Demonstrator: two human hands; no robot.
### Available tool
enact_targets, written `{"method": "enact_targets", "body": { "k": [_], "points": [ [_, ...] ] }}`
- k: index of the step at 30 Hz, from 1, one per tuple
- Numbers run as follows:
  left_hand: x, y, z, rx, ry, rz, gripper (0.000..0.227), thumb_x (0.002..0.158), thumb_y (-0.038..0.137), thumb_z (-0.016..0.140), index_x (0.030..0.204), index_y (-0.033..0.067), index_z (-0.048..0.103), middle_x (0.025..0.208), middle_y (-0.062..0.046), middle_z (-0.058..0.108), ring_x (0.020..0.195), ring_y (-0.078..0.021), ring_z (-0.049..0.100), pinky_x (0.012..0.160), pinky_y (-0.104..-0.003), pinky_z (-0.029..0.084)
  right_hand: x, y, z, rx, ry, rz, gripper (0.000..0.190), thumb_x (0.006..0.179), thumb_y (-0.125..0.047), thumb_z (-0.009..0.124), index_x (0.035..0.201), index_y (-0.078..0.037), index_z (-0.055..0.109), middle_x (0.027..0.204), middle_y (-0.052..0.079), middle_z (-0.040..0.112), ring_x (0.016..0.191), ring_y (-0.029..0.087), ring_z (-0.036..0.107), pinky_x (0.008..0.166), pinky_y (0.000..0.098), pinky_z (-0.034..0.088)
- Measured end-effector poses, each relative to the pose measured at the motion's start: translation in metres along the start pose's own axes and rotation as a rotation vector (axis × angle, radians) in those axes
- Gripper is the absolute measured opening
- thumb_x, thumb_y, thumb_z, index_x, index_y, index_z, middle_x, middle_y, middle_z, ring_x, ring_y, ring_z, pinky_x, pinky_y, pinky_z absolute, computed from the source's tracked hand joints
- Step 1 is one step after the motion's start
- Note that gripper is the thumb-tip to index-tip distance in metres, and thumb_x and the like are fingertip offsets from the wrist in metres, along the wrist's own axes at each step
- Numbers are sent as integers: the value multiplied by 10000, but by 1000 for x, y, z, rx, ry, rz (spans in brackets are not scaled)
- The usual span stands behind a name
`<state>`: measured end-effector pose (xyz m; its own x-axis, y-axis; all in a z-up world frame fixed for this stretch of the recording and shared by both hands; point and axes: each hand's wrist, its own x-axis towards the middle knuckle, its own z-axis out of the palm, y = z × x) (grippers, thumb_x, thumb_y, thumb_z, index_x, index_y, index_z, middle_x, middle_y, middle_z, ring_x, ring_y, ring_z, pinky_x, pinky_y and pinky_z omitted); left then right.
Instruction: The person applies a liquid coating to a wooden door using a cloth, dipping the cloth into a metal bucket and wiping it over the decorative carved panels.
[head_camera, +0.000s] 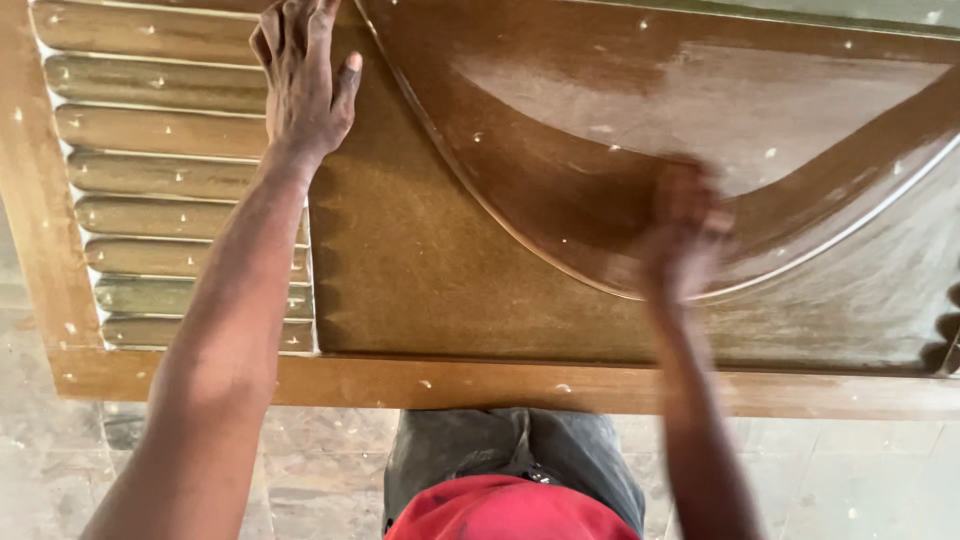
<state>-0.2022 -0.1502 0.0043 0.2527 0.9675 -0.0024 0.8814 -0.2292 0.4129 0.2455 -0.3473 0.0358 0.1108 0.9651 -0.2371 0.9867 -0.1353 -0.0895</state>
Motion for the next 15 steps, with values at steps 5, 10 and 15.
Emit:
{"method": "enact_targets", "body": {
  "k": [5,10,15],
  "points": [
    [4,2,0,98,43,126,621,1182,346,630,1671,162,295,1686,-144,373,1521,-386,267,1242,-573,233,32,183,-12,92,185,302,683,1022,43,510,1645,-114,277,1708,130,165,1546,360,183,1170,623,342],
    [1,-14,16,49,34,113,588,1224,415,540,1695,168,290,1707,-152,367,1562,-371,282,1274,-575,236,44,191,3,57,252,371,619,1054,14,510,1633,-54,299,1686,196,216,1527,403,238,1172,613,385],
    [11,-23,23,238,215,198,625,1193,546,318,1669,142,348,1690,-205,361,1540,-393,324,1250,-599,210,42,14,28,-116,243,211,567,1086,-14,511,1620,6,322,1663,262,268,1508,445,293,1174,603,428]
  ]
}}
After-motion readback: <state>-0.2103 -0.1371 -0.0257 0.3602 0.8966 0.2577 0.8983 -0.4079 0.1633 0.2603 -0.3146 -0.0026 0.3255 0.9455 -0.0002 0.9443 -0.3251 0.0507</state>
